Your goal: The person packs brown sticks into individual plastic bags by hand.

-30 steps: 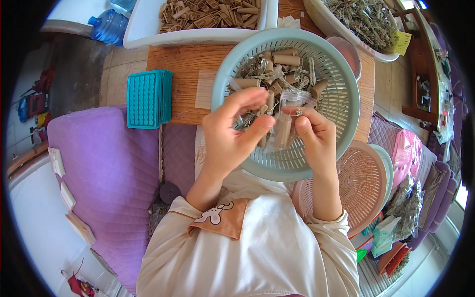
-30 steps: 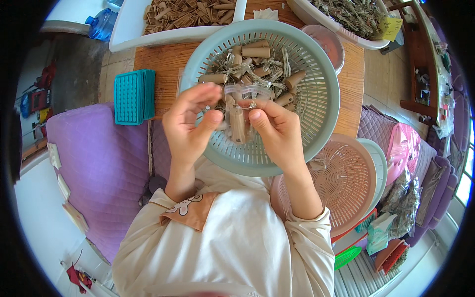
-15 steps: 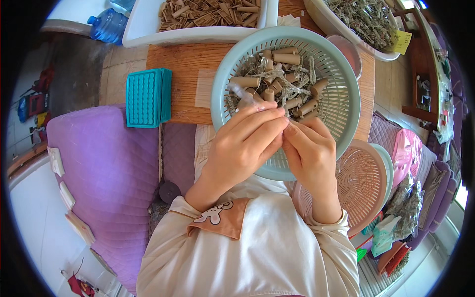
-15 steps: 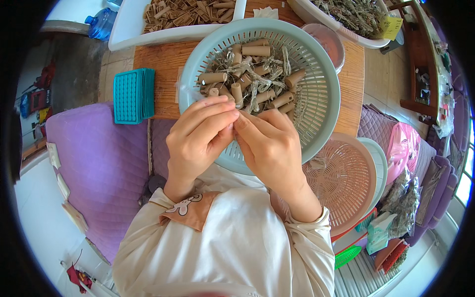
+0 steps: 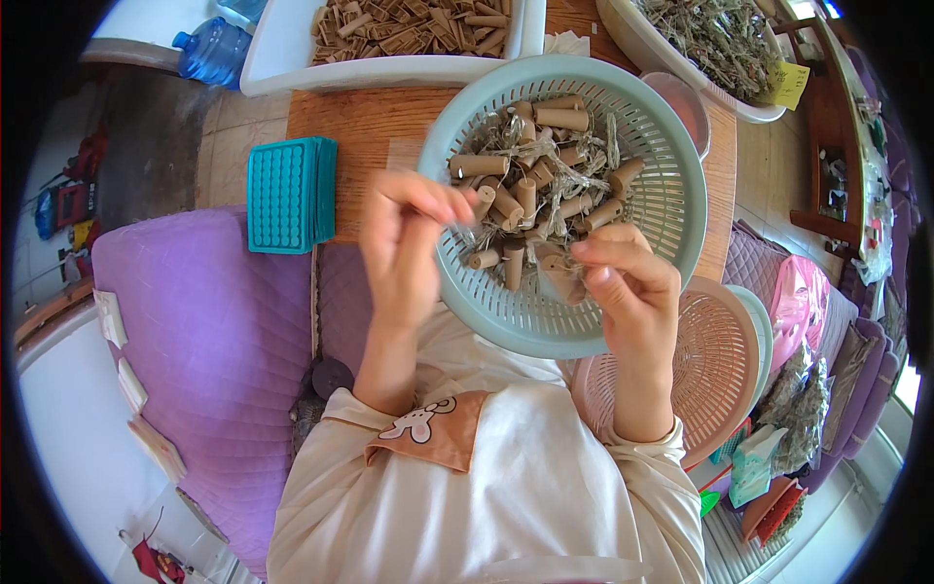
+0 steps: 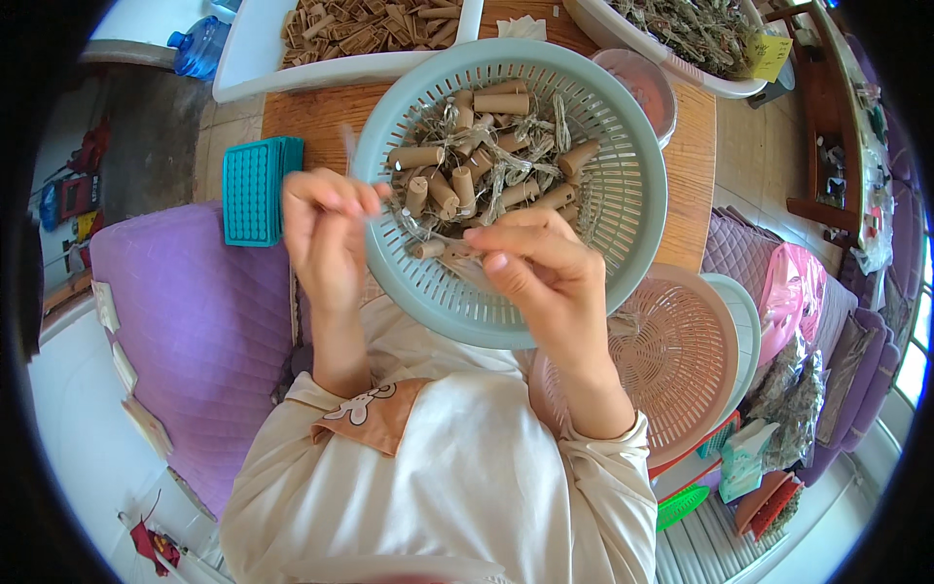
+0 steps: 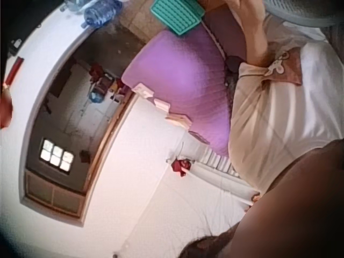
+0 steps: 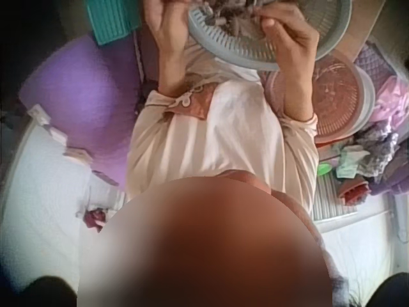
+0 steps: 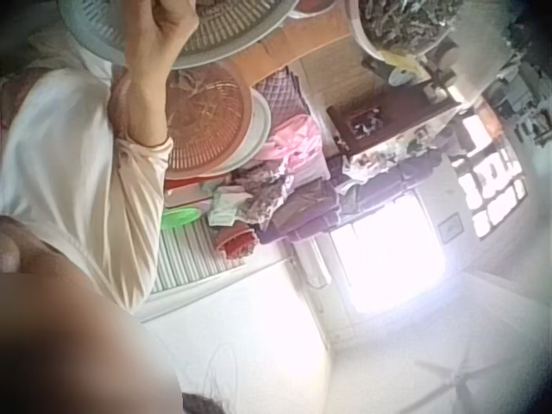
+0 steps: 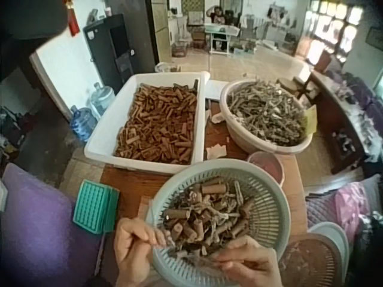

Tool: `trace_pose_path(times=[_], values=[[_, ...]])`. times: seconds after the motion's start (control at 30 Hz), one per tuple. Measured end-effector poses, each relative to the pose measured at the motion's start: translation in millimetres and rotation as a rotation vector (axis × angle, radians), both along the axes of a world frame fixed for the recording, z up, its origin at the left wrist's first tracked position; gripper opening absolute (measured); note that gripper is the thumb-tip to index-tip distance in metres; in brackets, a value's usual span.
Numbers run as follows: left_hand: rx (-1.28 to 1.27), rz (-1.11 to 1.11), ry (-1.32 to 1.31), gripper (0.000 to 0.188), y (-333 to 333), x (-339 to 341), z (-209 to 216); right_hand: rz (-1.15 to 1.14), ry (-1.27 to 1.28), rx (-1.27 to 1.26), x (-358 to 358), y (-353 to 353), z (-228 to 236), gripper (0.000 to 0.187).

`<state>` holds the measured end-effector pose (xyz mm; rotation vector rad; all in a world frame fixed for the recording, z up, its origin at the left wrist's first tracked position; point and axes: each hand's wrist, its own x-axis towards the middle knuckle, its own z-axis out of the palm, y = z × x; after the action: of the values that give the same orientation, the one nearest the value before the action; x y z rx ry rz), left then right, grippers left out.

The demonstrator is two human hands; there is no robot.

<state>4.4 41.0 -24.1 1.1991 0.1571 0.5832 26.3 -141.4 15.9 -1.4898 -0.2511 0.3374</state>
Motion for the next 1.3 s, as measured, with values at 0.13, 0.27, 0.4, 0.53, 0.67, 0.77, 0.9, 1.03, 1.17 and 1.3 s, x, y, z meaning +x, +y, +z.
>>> trace_pose_path(times=[0.13,0.27,0.4,0.53,0.67,0.77,0.9,1.03,1.17,1.3], values=[[0.155,-0.315,-0.122,0.011,-21,-11,-7,0.031,0.269,0.393,4,1,-12,0.018],[0.091,-0.374,0.075,0.021,-28,-16,2,-0.002,0.328,0.443,-4,7,-11,0.020],[0.272,-0.366,-0.022,0.021,-22,-10,8,0.045,0.362,0.498,-4,4,-13,0.021],[0.540,-0.328,0.132,0.018,-20,-6,12,0.019,0.468,0.460,-6,10,-8,0.023],[0.758,-0.234,-0.069,0.015,-18,-7,8,0.118,0.661,0.642,-5,-2,-21,0.020],[0.900,-0.138,-0.331,0.016,-19,-3,6,0.148,0.763,0.793,-4,0,-25,0.015],[1.065,-0.110,-0.485,0.017,-18,-3,6,0.251,0.729,0.972,1,5,-25,0.024],[1.102,-0.049,-0.487,0.020,-16,-4,2,0.085,0.453,0.384,-1,-10,-16,0.036],[0.925,0.125,-0.227,0.022,6,-8,-14,0.206,0.028,-0.016,8,-61,6,0.038],[0.625,0.265,0.032,0.025,17,-16,-18,0.329,-0.216,-0.416,17,-103,46,0.030]])
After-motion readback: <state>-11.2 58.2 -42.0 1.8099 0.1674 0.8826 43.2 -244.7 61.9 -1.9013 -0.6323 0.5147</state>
